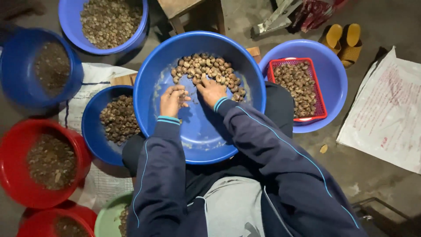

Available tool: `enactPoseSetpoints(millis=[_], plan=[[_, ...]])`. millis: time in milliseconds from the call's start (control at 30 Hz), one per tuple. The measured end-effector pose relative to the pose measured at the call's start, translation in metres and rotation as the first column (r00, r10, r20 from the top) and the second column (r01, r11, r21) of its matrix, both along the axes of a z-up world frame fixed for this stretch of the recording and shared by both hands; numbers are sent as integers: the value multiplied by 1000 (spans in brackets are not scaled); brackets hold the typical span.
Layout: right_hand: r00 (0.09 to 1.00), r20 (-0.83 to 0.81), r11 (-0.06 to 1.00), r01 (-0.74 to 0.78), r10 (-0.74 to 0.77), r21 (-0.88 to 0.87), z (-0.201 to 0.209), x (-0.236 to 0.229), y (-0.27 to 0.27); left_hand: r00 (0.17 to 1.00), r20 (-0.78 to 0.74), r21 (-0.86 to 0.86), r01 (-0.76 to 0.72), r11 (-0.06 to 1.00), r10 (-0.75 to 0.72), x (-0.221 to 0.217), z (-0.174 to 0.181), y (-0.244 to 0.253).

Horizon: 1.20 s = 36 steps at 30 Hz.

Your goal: Manually sorting nuts from a large basin into smaller containers based on quality or type.

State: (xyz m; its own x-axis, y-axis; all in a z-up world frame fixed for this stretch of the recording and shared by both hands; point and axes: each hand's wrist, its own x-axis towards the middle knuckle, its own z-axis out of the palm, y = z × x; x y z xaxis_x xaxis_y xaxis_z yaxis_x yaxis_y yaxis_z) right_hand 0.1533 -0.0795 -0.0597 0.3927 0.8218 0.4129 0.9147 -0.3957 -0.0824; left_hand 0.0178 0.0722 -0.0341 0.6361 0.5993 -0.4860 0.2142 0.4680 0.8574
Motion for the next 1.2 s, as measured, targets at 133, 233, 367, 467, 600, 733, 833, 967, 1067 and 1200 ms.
enactPoseSetpoints(millis=[133,233,367,467,600,733,833,967,1067,1200], plan=[[1000,9,999,1,-1,47,-28,0,-1,997,54,-86,-50,995,55,9,9,-10],[999,-21,1000,28,-28,-7,-21,0,-10,999,-35,-9,30,999,-31,15,-10,-13],[829,-536,979,69,-163,-192,-23,10,-12,974,-157,192,190,963,-161,18,-20,-22],[547,-815,981,141,-192,-137,-12,28,-11,931,-288,339,317,886,-224,23,-41,-21],[502,-793,935,260,-345,-241,22,35,-18,737,-625,378,574,726,-258,32,-23,-35],[596,-692,910,202,-408,-362,54,25,-23,720,-658,438,606,664,-223,33,16,-54],[737,-562,885,105,-376,-454,21,24,-23,734,-649,512,615,600,-199,31,16,-57],[742,-562,883,84,-364,-462,19,25,-22,709,-673,557,672,488,-208,29,-1,-54],[694,-596,864,74,-404,-498,9,28,-23,729,-654,580,655,484,-203,26,-4,-55],[712,-588,871,70,-385,-486,3,27,-26,847,-502,454,428,781,-173,33,-52,-39]])
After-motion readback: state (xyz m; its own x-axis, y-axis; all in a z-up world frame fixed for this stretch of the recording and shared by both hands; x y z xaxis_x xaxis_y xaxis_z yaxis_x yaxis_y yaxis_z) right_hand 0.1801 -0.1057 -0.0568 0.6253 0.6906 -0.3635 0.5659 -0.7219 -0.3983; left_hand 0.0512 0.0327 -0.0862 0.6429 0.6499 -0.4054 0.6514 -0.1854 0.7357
